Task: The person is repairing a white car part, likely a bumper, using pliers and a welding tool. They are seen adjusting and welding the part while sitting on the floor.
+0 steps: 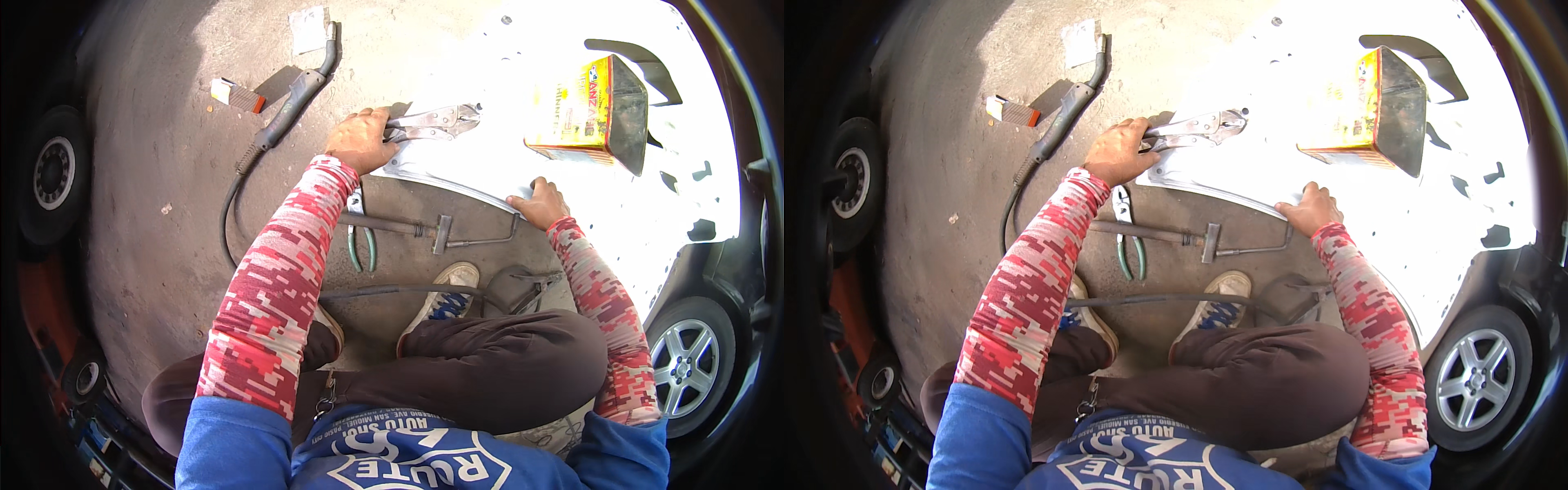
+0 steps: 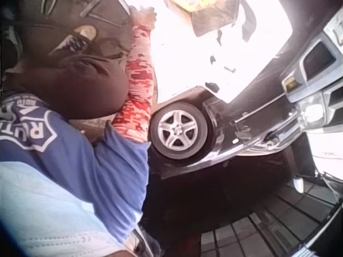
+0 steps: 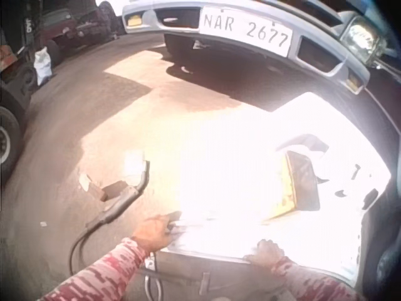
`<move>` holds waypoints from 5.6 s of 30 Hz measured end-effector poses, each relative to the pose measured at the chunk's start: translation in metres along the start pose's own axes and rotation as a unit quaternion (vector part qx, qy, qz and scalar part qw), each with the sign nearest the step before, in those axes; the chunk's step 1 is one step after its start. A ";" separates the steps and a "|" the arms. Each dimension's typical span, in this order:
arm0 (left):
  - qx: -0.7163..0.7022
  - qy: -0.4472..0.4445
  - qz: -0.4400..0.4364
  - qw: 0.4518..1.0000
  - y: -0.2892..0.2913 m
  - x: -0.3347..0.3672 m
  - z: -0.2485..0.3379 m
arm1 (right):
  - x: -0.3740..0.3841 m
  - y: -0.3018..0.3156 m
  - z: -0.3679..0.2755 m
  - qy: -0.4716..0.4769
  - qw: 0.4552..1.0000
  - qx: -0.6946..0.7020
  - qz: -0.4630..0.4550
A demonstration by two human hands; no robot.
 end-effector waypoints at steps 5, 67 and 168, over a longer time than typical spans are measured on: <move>0.004 0.034 -0.064 0.997 -0.001 0.007 -0.003 | -0.027 -0.005 -0.057 0.192 0.959 0.170 -0.122; -0.073 -0.015 -0.245 0.967 -0.073 -0.038 -0.014 | -0.052 -0.111 -0.230 -0.167 0.723 0.670 0.018; -0.129 -0.136 -0.299 0.936 -0.011 -0.022 -0.008 | -0.071 -0.074 -0.177 -0.168 0.776 0.603 0.080</move>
Point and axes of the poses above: each hand's wrist, its own x-axis towards the middle knuckle, its own y-axis out of the back of the hand, z = x × y, the point moved 10 cm from there along x, towards the middle knuckle, and after that the axes turned 4 degrees about -z, right-handed, at the moved point
